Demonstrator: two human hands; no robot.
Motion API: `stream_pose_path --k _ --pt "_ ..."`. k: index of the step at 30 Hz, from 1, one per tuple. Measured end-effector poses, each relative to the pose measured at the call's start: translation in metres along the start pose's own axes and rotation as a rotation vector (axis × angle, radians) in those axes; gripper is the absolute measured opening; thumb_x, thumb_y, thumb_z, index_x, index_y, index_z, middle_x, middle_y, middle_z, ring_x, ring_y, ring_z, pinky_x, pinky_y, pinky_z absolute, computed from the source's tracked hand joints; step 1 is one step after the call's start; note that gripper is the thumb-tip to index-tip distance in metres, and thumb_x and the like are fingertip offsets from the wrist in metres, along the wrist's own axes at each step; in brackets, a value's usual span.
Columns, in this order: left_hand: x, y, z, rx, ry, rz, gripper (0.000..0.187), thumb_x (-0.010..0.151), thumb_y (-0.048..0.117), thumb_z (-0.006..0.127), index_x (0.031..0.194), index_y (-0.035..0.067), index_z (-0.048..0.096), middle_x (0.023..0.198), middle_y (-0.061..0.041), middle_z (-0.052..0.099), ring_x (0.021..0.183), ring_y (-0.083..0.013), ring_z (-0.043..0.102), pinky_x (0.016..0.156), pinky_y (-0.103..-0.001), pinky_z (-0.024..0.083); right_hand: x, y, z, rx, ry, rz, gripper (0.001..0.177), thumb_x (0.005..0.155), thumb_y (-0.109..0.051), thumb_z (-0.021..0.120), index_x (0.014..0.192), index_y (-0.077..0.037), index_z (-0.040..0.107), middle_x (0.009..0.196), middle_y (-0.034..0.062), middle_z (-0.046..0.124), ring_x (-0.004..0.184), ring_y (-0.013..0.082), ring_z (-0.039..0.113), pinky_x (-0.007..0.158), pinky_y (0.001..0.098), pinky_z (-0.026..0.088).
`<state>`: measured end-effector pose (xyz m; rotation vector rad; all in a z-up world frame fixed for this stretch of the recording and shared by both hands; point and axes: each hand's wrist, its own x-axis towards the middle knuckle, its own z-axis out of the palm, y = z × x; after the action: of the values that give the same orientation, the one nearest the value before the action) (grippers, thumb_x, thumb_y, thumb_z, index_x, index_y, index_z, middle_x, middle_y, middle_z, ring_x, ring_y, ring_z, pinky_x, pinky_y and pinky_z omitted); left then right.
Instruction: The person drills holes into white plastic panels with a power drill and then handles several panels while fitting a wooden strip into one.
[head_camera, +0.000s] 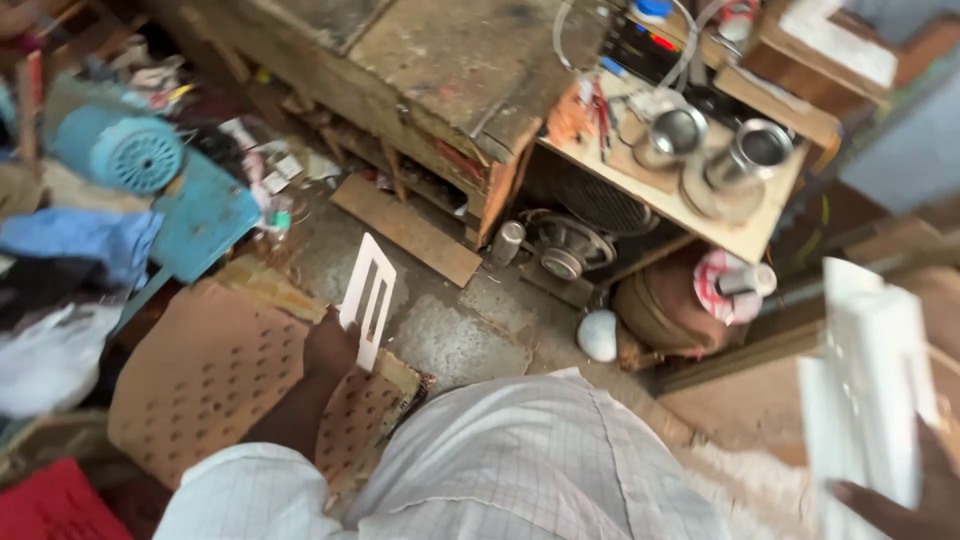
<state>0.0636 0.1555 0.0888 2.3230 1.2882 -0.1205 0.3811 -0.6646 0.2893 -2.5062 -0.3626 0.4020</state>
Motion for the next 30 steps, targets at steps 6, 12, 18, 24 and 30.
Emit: stream_pose_path --k 6,12,18,24,30 --pt "-0.021 0.005 -0.037 -0.141 0.057 -0.030 0.029 0.095 0.029 0.060 0.115 0.009 0.069 0.104 -0.020 0.075 0.099 -0.0404 0.071 0.088 -0.053 0.055 0.074 -0.278 0.078 -0.059 -0.137 -0.158 0.123 0.061 -0.034 0.092 0.161 -0.007 0.026 0.151 0.0244 0.048 0.137 0.0331 0.049 0.112 0.0414 0.037" --pt "0.003 -0.004 -0.036 -0.168 0.169 -0.097 0.029 0.095 0.028 0.060 0.116 0.011 0.071 0.104 -0.023 0.074 0.100 -0.0419 0.069 0.088 -0.053 0.054 0.154 -0.399 0.116 -0.173 -0.290 -0.304 0.123 0.065 -0.035 0.090 0.161 -0.007 0.019 0.151 0.0253 0.045 0.140 0.0321 0.047 0.115 0.0378 0.035" --pt "0.078 -0.013 -0.047 -0.272 0.222 -0.065 0.031 0.093 0.026 0.062 0.117 0.010 0.072 0.101 -0.024 0.073 0.097 -0.0448 0.069 0.086 -0.054 0.054 0.223 -0.501 0.163 -0.136 -0.356 -0.477 0.115 0.065 -0.029 0.089 0.158 -0.012 0.025 0.152 0.0252 0.045 0.141 0.0347 0.046 0.114 0.0389 0.034" --pt "0.158 -0.014 -0.089 -0.401 0.235 -0.110 0.031 0.094 0.023 0.064 0.120 0.008 0.071 0.100 -0.025 0.073 0.093 -0.0452 0.070 0.084 -0.053 0.054 0.292 -0.609 0.217 -0.376 -0.403 -0.371 0.108 0.071 -0.032 0.089 0.158 -0.025 0.025 0.141 0.0248 0.057 0.128 0.0397 0.059 0.111 0.0438 0.044" --pt "0.203 -0.031 -0.129 -0.412 0.291 -0.085 0.027 0.096 0.020 0.063 0.116 0.005 0.073 0.098 -0.026 0.073 0.093 -0.0450 0.069 0.081 -0.052 0.054 0.364 -0.656 0.271 -0.477 -0.443 -0.435 0.107 0.073 -0.029 0.086 0.159 -0.025 0.023 0.133 0.0282 0.062 0.116 0.0446 0.065 0.103 0.0484 0.050"
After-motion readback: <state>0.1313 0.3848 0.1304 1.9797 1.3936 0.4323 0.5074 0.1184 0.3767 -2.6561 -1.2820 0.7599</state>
